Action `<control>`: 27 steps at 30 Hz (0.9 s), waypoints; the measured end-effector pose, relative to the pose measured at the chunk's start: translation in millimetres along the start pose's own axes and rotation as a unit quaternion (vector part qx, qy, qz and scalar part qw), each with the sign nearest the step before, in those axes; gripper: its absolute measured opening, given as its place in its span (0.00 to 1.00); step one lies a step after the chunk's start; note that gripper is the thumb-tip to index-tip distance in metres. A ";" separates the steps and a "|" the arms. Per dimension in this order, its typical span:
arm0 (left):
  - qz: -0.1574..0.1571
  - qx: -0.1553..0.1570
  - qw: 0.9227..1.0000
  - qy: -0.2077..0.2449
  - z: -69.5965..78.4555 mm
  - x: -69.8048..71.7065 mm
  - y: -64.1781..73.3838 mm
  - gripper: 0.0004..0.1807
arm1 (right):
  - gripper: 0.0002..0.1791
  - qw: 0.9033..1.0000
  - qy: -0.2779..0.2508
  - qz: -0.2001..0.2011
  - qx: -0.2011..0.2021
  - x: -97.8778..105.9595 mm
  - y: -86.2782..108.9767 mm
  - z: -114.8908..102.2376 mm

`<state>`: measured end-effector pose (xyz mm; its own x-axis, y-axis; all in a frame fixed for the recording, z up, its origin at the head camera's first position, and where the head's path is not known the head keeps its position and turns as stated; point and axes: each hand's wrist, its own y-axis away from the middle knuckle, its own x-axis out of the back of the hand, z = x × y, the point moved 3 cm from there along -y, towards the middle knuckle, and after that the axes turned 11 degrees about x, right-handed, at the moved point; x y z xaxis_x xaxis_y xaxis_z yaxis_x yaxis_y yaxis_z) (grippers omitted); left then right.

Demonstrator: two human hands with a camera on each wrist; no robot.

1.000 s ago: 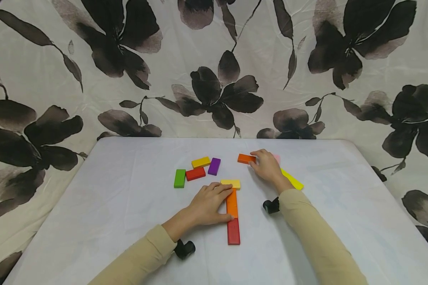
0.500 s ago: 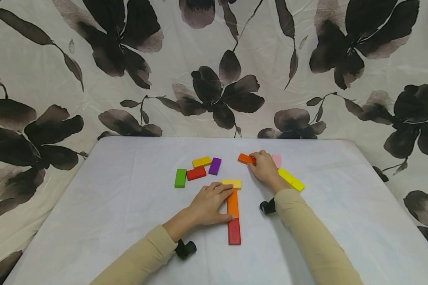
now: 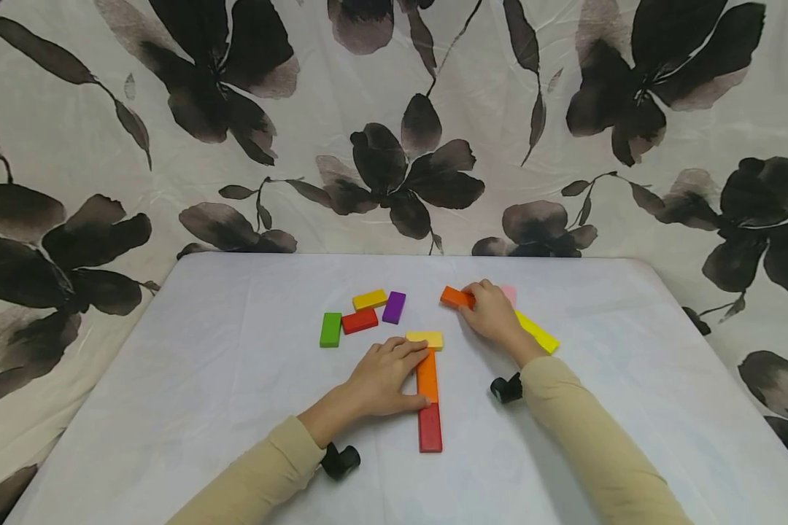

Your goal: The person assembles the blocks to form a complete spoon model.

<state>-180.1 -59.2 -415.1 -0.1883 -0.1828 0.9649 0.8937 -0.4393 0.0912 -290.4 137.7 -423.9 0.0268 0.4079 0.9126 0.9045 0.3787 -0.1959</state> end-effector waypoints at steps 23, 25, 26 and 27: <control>-0.001 0.000 1.000 -0.003 0.1 0.6 1.1 0.41 | 0.17 0.997 -0.022 -0.044 0.054 23.7 65.1 -35.0; -0.002 0.000 1.000 -0.001 0.1 0.9 1.1 0.41 | 0.17 0.997 -0.021 -0.039 0.066 25.7 72.3 -37.7; -0.003 0.000 1.000 -0.001 0.2 0.9 1.0 0.41 | 0.17 0.997 -0.020 -0.038 0.070 26.9 76.0 -39.1; -0.003 0.000 1.000 -0.001 0.3 0.9 0.9 0.41 | 0.17 0.996 -0.019 -0.036 0.075 28.2 79.7 -40.7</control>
<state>-179.3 -59.5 -414.0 -0.1936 -0.1789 0.9646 0.8924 -0.4407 0.0973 -200.2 145.6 -399.1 -0.0541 0.4057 0.9124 0.8302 0.5260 -0.1846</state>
